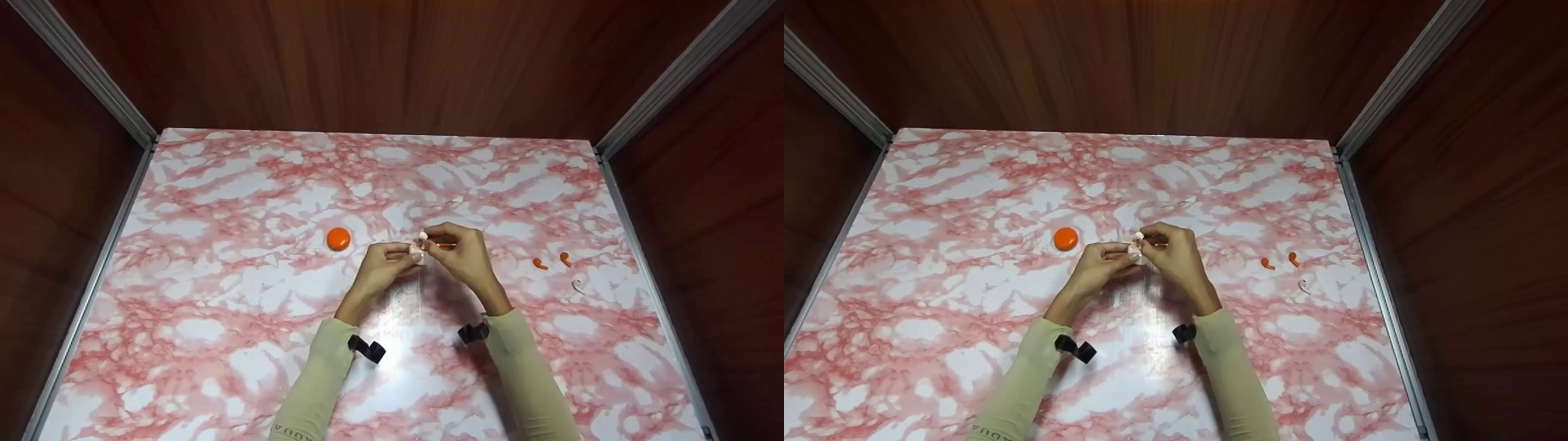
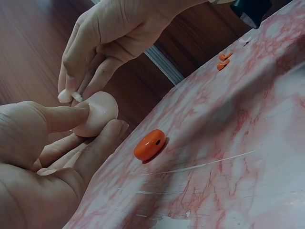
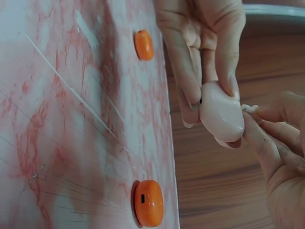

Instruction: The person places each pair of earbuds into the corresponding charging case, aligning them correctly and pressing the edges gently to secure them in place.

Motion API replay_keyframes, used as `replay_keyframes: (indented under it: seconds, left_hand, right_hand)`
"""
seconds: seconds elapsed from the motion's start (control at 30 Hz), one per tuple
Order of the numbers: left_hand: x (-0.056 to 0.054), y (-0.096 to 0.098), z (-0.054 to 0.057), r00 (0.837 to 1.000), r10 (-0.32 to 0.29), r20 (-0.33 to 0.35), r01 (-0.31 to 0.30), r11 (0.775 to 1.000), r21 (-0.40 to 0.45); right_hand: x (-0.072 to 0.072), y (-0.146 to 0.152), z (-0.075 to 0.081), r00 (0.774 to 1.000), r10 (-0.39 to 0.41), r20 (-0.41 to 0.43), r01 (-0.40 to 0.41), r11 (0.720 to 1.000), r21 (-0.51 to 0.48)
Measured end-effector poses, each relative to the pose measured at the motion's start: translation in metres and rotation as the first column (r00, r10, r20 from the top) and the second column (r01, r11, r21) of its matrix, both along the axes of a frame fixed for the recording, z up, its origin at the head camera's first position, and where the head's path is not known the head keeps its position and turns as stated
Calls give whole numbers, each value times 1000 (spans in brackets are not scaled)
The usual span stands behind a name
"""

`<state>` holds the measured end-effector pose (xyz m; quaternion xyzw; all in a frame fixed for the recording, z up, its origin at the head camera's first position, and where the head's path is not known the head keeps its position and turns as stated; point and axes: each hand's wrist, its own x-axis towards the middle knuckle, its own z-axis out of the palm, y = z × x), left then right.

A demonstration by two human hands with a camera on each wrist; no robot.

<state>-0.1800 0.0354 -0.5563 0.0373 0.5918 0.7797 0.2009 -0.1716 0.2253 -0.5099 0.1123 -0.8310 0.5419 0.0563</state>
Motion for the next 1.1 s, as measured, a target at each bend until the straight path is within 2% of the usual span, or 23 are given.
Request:
replay_keyframes:
  seconds: [0.13,0.27,0.47,0.73,1.1]
  left_hand:
    - [0,2,1,1000,-2,-2,2,1000,-4]
    - [1,3,1,1000,-3,-7,3,1000,6]
    - [1,3,-2,1000,0,-12,0,1000,-2]
    - [0,1,-1,999,-9,-51,9,1000,3]
    - [1,1,-1,999,-8,-39,9,1000,12]
  right_hand:
    - [-1,-2,-1,1000,18,-5,-18,1000,-12]
    - [-1,-2,-1,999,35,-22,-34,999,24]
    - [0,-2,0,993,73,-89,-59,987,149]
    - [4,-1,-2,978,109,-180,-46,946,322]
    - [4,0,-5,974,114,-196,-41,939,342]
